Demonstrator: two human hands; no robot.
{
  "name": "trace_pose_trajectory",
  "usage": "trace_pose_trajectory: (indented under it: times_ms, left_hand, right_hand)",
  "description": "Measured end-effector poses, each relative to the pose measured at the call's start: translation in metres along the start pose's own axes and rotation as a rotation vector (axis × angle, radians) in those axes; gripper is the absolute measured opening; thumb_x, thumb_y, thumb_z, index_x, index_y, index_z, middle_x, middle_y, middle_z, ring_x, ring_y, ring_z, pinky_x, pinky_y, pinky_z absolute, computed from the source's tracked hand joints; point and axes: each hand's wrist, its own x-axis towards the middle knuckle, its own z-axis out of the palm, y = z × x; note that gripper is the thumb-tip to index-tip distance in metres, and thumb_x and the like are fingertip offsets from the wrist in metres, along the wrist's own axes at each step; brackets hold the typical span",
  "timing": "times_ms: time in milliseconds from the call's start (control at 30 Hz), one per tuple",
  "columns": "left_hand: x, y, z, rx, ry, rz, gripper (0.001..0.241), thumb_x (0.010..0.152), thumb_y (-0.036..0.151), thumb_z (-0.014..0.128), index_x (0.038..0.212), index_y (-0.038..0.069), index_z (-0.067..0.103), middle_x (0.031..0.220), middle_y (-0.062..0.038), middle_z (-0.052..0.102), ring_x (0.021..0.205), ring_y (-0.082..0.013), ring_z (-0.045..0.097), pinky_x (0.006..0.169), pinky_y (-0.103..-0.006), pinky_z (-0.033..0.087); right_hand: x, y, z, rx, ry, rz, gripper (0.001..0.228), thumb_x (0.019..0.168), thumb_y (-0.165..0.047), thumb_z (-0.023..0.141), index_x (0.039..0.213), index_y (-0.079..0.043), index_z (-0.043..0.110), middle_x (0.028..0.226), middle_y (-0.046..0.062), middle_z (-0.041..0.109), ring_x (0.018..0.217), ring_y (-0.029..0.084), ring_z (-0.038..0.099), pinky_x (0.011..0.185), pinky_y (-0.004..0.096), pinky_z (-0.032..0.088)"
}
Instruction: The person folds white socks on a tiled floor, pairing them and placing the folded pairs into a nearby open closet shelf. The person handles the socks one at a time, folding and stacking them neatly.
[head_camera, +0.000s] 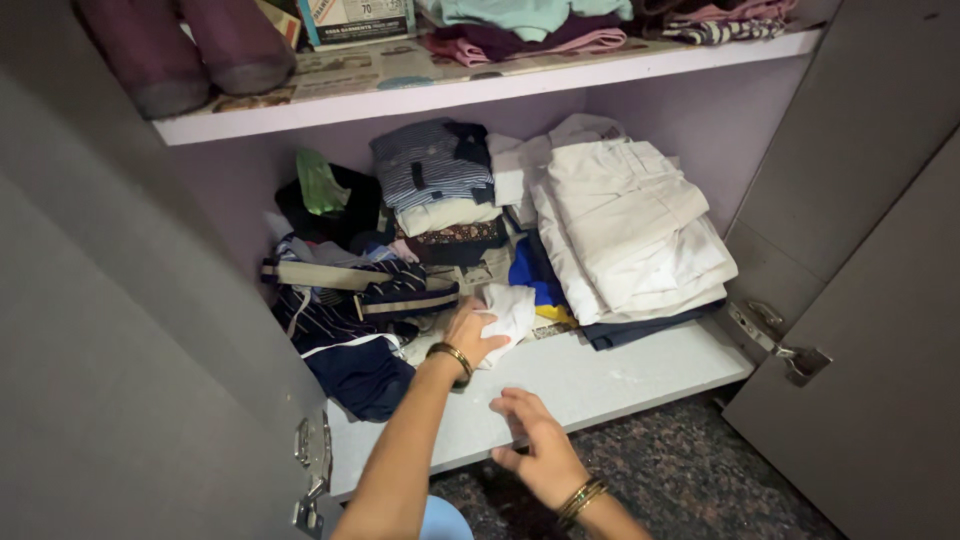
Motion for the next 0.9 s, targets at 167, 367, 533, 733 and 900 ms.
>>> trace_pose_trajectory:
  times_ms: [167, 367, 533, 733, 900]
  left_hand:
    - [0.004, -0.029, -0.056, 0.345, -0.239, 0.127, 0.046, 0.077, 0.017, 0.075, 0.122, 0.022, 0.071, 0.149, -0.006, 0.050, 0.138, -0.0319, 0.044, 0.115, -0.0436, 0.037]
    - [-0.028, -0.001, -0.090, 0.353, -0.072, 0.274, 0.046, 0.073, 0.002, 0.070, 0.111, 0.029, 0.073, 0.148, 0.000, 0.053, 0.140, -0.0300, 0.044, 0.114, -0.0433, 0.038]
    - [-0.047, 0.041, -0.064, 0.281, -0.047, 0.026, 0.026, 0.091, 0.043, 0.061, 0.112, 0.035, 0.073, 0.143, -0.005, 0.051, 0.137, -0.0306, 0.043, 0.112, -0.0480, 0.035]
    - [-0.034, 0.081, -0.077, 0.450, -0.613, -0.154, 0.083, 0.090, 0.082, 0.041, 0.157, 0.035, 0.030, 0.157, -0.026, 0.017, 0.140, -0.0437, 0.029, 0.114, -0.0515, 0.031]
    - [-0.030, 0.237, -0.051, 0.822, -0.749, 0.272, 0.081, 0.095, 0.077, 0.036, 0.146, 0.017, 0.055, 0.154, -0.018, 0.047, 0.139, -0.0381, 0.047, 0.114, -0.0495, 0.040]
  right_hand:
    - [0.002, 0.000, -0.003, 0.078, -0.052, 0.171, 0.058, 0.074, 0.002, 0.077, 0.128, -0.010, 0.063, 0.143, 0.001, 0.053, 0.114, 0.015, 0.062, 0.098, 0.028, 0.052]
    - [0.008, 0.007, -0.002, 0.187, -0.018, 0.161, 0.051, 0.075, 0.003, 0.076, 0.124, -0.010, 0.066, 0.139, 0.000, 0.058, 0.116, 0.013, 0.062, 0.099, 0.028, 0.053]
    - [-0.015, 0.012, -0.011, 0.186, 0.009, 0.179, 0.045, 0.078, 0.001, 0.078, 0.121, -0.010, 0.068, 0.132, 0.004, 0.065, 0.110, 0.017, 0.063, 0.097, 0.030, 0.053]
    - [-0.115, 0.010, -0.062, 0.101, 0.127, 0.183, 0.043, 0.079, 0.000, 0.076, 0.119, -0.011, 0.068, 0.132, 0.002, 0.066, 0.112, 0.015, 0.068, 0.095, 0.031, 0.058]
    - [-0.219, 0.007, -0.138, 0.141, 0.407, 0.407, 0.047, 0.078, 0.000, 0.074, 0.123, -0.014, 0.068, 0.128, -0.004, 0.065, 0.108, 0.013, 0.068, 0.086, 0.032, 0.060]
